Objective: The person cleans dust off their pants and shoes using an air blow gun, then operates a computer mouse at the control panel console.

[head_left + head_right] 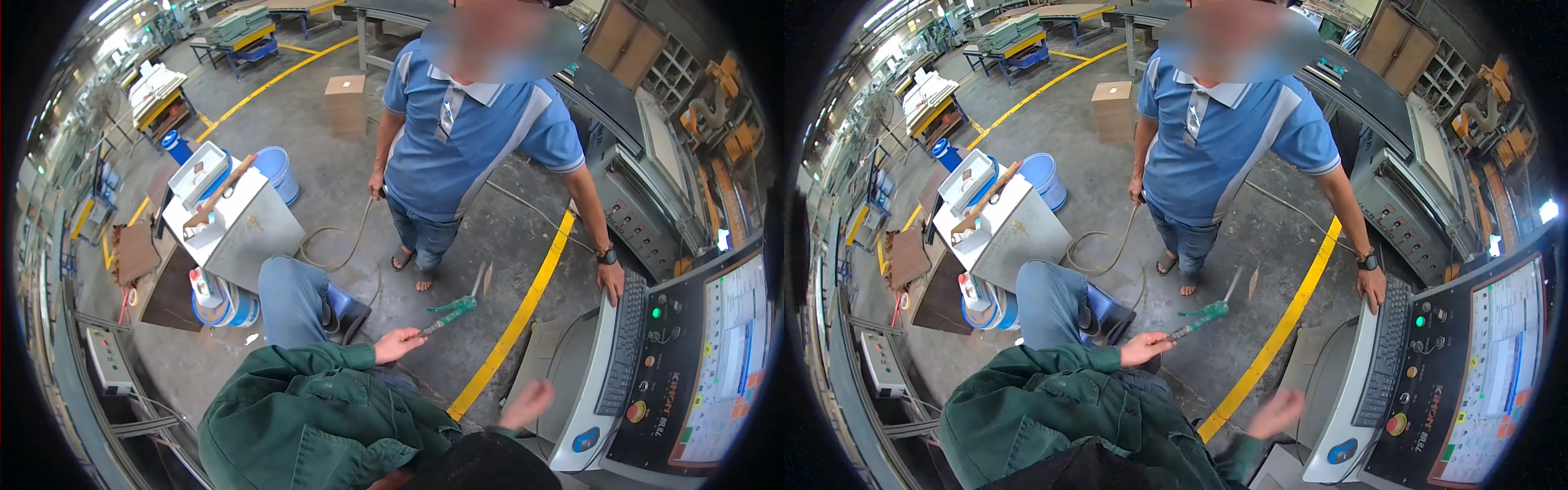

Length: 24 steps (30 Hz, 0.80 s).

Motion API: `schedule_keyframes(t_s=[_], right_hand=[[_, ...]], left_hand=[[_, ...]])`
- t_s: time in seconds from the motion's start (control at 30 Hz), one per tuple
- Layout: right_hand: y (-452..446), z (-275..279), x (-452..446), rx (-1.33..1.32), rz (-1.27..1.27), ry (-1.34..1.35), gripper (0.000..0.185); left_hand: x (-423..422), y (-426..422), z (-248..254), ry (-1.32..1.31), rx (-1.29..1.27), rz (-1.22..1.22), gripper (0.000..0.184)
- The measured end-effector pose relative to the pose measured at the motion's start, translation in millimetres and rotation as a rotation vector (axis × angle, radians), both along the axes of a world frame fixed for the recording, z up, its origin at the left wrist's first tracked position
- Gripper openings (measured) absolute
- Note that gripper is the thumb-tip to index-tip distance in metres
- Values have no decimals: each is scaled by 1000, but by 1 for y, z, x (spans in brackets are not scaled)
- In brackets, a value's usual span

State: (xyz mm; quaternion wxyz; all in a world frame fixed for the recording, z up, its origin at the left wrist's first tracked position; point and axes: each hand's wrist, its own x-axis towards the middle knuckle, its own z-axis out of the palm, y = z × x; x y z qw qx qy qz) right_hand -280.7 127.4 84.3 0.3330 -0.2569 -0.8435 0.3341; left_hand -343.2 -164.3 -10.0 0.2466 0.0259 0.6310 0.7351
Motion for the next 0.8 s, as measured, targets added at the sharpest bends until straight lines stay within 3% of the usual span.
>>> schedule_keyframes(t_s=[0.03,0.07,0.1,0.17,0.2,0.27,0.33,0.4,0.47,0.5,0.53,0.6,0.67,0.73,0.8], right_hand=[[-20,-30,-13,-401,214,-26,21],[-28,-83,-24,-610,357,-210,24],[-61,-64,-41,-1093,439,-454,31],[-107,-82,-65,-1548,419,-584,40],[-123,-88,-72,-1548,424,-589,40],[-148,-99,-88,-1874,471,-549,42],[-154,-125,-84,-1852,441,-489,40],[-158,-134,-75,-1828,413,-419,38],[-163,-103,-60,-1728,573,-297,36],[-169,-79,-57,-1644,596,-279,35],[-169,-76,-56,-1642,590,-277,35],[-164,-76,-48,-1294,946,-435,31],[-166,-76,-51,-1224,1054,-540,26],[-174,-73,-70,-956,1390,-821,26],[-189,-42,-102,-512,1571,-657,32]], left_hand=[[1,-1,2,3,4,0,25],[3,-4,4,-16,-22,-1,26],[3,-6,7,-32,-49,-1,26],[6,-11,20,-48,-54,-43,26],[11,-15,22,-73,-64,-91,25],[20,-27,7,-205,-34,-203,22],[26,-35,6,-41,-156,-341,29],[22,-50,12,-35,-312,-402,30],[22,-62,2,456,-507,-380,28],[16,-66,42,482,-632,-293,30],[8,-71,67,670,-661,-132,33],[-9,-79,120,951,-742,93,39],[-18,-88,157,1160,-902,181,41],[-23,-96,182,1120,-1134,120,42],[-28,-115,166,991,-1297,10,39]])
